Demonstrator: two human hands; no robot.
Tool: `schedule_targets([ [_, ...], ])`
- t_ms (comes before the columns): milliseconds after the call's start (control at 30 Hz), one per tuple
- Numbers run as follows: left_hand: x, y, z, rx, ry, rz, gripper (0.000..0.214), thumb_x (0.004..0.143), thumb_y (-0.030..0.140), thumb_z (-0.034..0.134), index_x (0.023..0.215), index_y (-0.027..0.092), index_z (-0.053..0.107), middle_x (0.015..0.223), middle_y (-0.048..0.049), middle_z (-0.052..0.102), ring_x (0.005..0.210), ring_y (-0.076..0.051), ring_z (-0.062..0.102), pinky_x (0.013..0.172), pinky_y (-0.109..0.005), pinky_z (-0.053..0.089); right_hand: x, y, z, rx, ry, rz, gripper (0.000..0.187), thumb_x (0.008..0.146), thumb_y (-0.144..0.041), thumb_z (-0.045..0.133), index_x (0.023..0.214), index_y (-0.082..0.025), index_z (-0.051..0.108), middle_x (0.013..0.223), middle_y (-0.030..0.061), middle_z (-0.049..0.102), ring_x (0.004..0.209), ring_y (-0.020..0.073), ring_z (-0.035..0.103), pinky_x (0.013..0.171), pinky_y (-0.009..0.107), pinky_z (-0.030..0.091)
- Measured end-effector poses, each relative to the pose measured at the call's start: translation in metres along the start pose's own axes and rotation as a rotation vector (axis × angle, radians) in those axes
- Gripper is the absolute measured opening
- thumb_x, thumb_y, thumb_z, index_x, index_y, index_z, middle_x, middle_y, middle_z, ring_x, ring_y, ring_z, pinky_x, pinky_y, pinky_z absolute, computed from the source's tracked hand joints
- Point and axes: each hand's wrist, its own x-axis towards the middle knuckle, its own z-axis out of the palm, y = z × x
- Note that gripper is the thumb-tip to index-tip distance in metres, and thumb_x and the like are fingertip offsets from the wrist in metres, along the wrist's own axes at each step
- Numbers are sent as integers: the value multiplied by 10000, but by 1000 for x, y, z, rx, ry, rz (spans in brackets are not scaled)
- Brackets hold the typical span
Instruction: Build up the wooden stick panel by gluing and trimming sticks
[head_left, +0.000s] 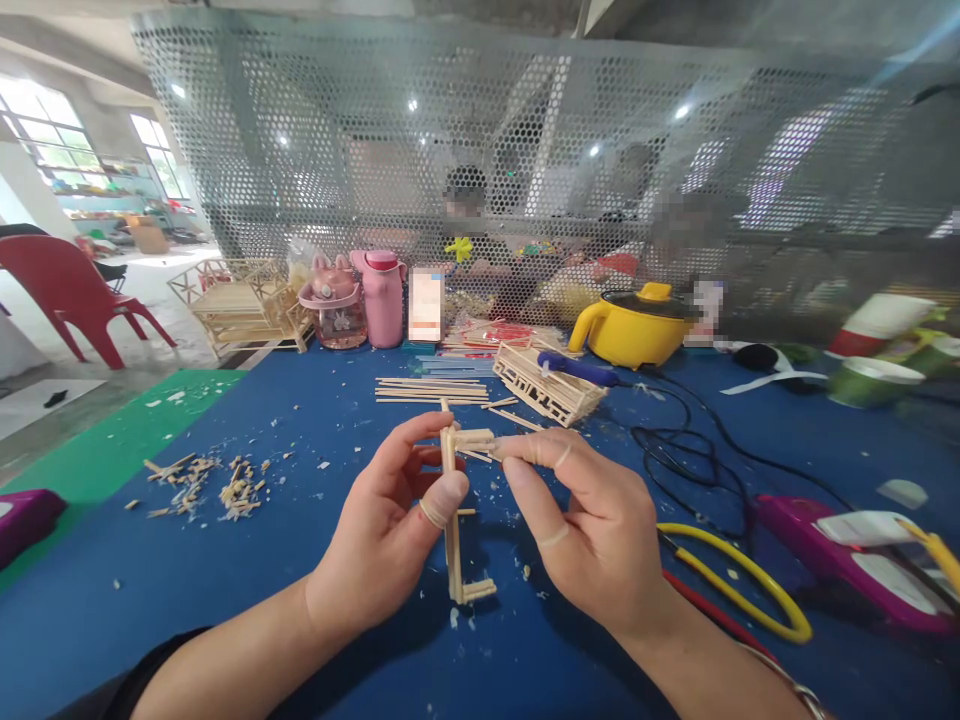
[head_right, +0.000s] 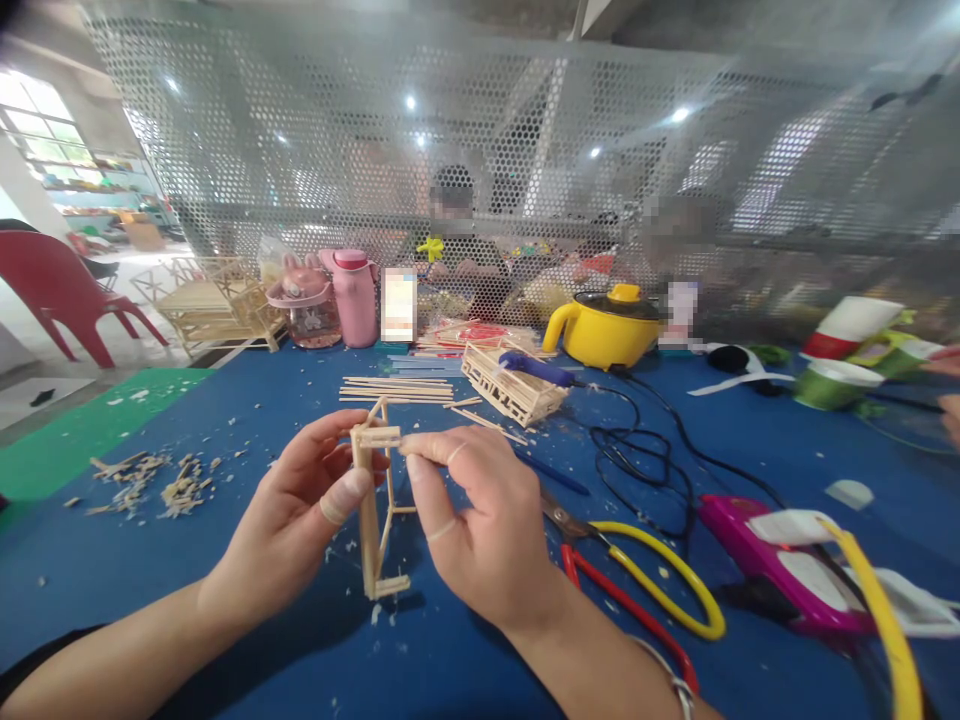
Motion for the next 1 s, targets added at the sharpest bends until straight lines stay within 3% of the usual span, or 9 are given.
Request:
schedule_targets([
  [567,-2,0,-1,-4,-24,-12,334,887,272,602,1201,320,499,1046,-4,640,1003,-137,594,806,-222,532,0,-1,-1,-21,18,-37,153,816,-100,571,888,-207,654,785,-6,706,725,142,652,713,305,520],
  [800,-1,3,-1,57,5,-53,342,883,304,604,1211,325,508,1103,-8,630,947,-124,600,777,-208,533,0,1,-5,-93,94,72,110,820,-132,583,858,-195,664,794,6,710,752,152,665,719,291,526],
  [1000,1,8,-6,106,15,1,349,896,314,579,1242,315,533,1053,-5,660,896,-119,615,770,-211,528,-3,6,-4,-1,114,96,201,827,-151,581,1018,-193,627,875,11,690,755,125,633,738,262,509],
])
